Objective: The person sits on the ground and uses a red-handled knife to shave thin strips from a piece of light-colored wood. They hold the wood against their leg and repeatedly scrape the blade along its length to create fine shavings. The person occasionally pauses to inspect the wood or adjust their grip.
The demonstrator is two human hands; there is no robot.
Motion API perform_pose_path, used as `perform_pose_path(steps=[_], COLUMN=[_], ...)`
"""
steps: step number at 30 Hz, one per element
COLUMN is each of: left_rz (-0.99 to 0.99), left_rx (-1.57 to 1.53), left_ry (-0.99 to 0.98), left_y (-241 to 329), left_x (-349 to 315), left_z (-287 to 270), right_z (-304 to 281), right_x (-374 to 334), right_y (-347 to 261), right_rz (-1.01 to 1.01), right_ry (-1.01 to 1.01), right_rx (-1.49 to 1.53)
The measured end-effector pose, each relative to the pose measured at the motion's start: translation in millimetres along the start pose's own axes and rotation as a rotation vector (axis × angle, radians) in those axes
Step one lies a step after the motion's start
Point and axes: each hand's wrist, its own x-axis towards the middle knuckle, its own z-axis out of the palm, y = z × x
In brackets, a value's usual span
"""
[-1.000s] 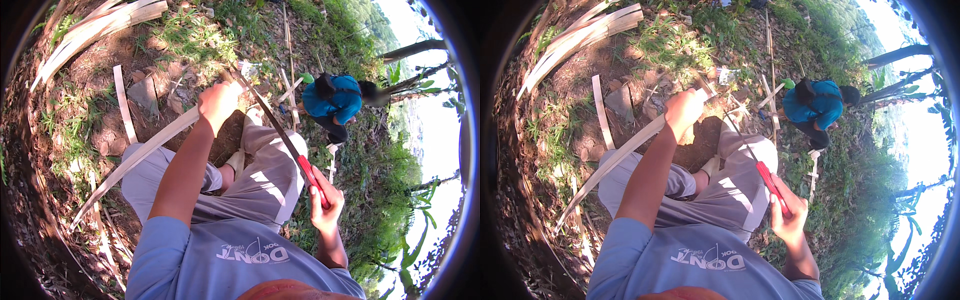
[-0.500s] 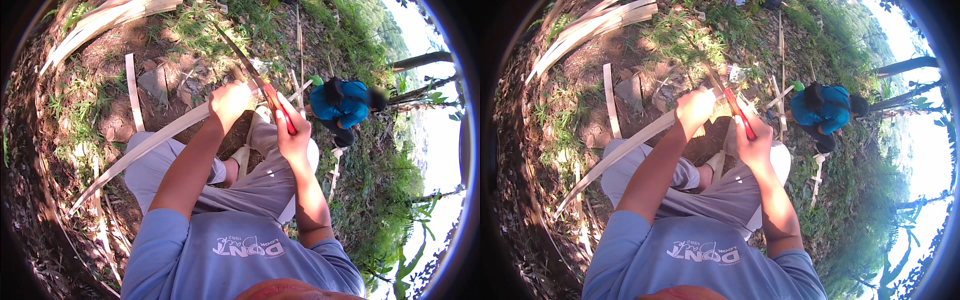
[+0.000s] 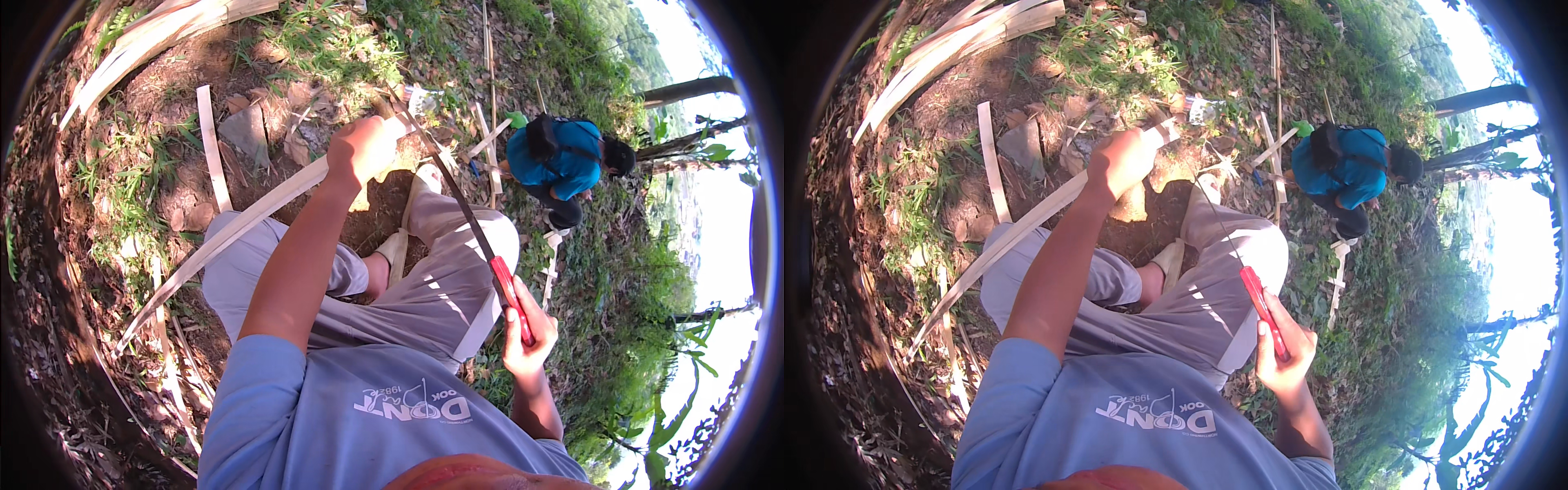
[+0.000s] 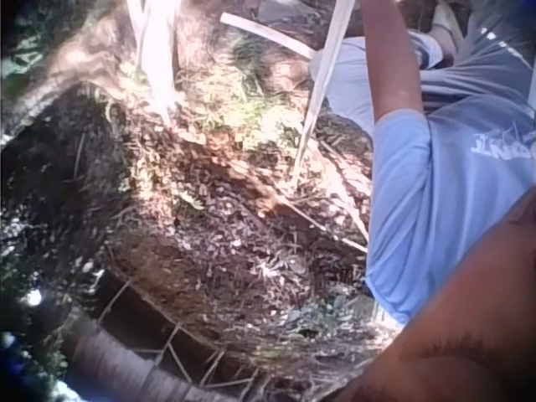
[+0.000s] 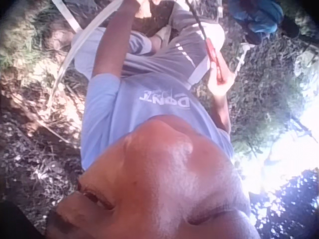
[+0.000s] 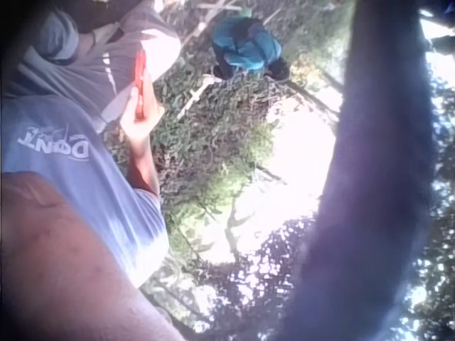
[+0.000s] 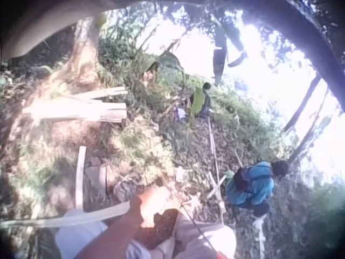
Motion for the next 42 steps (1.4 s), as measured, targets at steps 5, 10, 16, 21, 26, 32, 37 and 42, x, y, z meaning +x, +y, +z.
perform_pose_path(steps=[5,10,16,21,26,32,37,42], left_rz=[0.065,-0.135,-0.011,-0.216,-0.283,-0.247,-0.240,-0.064], left_rx=[0.093,-0.366,-0.239,-0.520,-0.534,-0.570,-0.571,-0.355], left_ry=[0.056,0.005,-0.002,-0.055,-0.208,-0.216,-0.225,-0.128], left_y=[-1.6,6.5,2.5,-9.7,-13.4,-9.6,-15.5,-18.4], left_x=[0.1,-2.5,-1.2,7.4,7.4,4.4,9.9,9.6], left_z=[12.4,-22.0,-9.5,-18.1,-28.9,-29.3,-9.2,-3.3], right_z=[7.2,97.8,147.4,132.5,37.1,-11.1,63.8,160.0], right_x=[9.5,107.6,177.8,139.8,29.2,-13.9,62.2,174.3], right_y=[-1.9,17.9,7.9,16.5,14.6,-11.5,2.7,14.3], right_rz=[-0.087,-0.176,-0.187,-0.166,-0.119,-0.078,-0.098,-0.260], right_ry=[0.039,0.243,0.232,0.232,0.086,0.036,0.114,0.333], right_rx=[0.030,0.240,0.284,0.279,0.097,0.021,0.192,0.319])
